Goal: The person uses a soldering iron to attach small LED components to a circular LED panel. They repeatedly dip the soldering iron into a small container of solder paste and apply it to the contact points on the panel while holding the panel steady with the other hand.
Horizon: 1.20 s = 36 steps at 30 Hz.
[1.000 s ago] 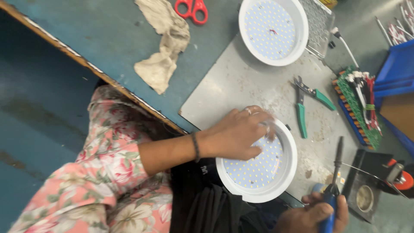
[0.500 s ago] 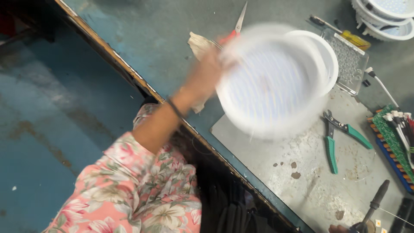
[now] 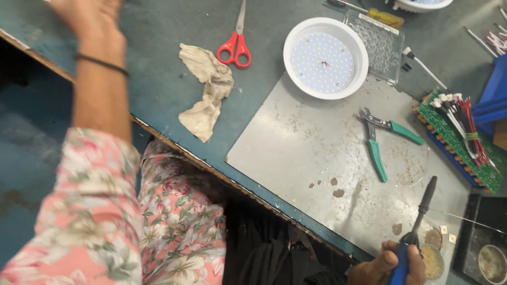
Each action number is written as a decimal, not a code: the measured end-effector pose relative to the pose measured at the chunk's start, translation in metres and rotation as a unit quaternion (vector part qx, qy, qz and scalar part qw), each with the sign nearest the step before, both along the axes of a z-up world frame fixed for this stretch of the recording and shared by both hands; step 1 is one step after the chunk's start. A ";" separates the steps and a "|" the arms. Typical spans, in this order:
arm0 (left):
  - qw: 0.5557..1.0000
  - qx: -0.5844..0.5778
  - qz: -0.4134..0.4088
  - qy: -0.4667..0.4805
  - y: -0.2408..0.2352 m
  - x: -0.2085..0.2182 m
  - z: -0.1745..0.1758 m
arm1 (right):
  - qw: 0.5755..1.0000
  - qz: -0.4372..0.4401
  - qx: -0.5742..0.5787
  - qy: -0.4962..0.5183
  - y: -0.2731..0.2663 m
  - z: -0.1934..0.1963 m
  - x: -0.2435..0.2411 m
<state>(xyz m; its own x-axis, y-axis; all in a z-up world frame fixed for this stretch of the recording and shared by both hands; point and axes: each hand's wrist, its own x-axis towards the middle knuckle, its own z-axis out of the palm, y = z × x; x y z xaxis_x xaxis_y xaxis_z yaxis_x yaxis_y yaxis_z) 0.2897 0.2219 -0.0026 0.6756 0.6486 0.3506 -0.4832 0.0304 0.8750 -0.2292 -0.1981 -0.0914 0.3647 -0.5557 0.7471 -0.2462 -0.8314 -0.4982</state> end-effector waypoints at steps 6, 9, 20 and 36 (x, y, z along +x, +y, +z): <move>0.867 0.365 -0.336 0.040 -0.210 -0.026 -0.003 | 0.998 0.034 0.023 -0.036 0.012 0.007 0.006; 0.804 0.542 -0.244 0.032 -0.273 0.005 -0.016 | 0.994 0.059 0.042 -0.086 0.012 0.006 0.011; 0.688 0.605 -0.366 -0.163 -0.265 -0.070 0.017 | 0.984 0.057 0.010 -0.170 0.003 0.005 0.018; 0.652 0.558 -0.493 -0.145 -0.223 -0.279 0.039 | 0.963 0.210 0.151 -0.069 0.052 0.030 0.027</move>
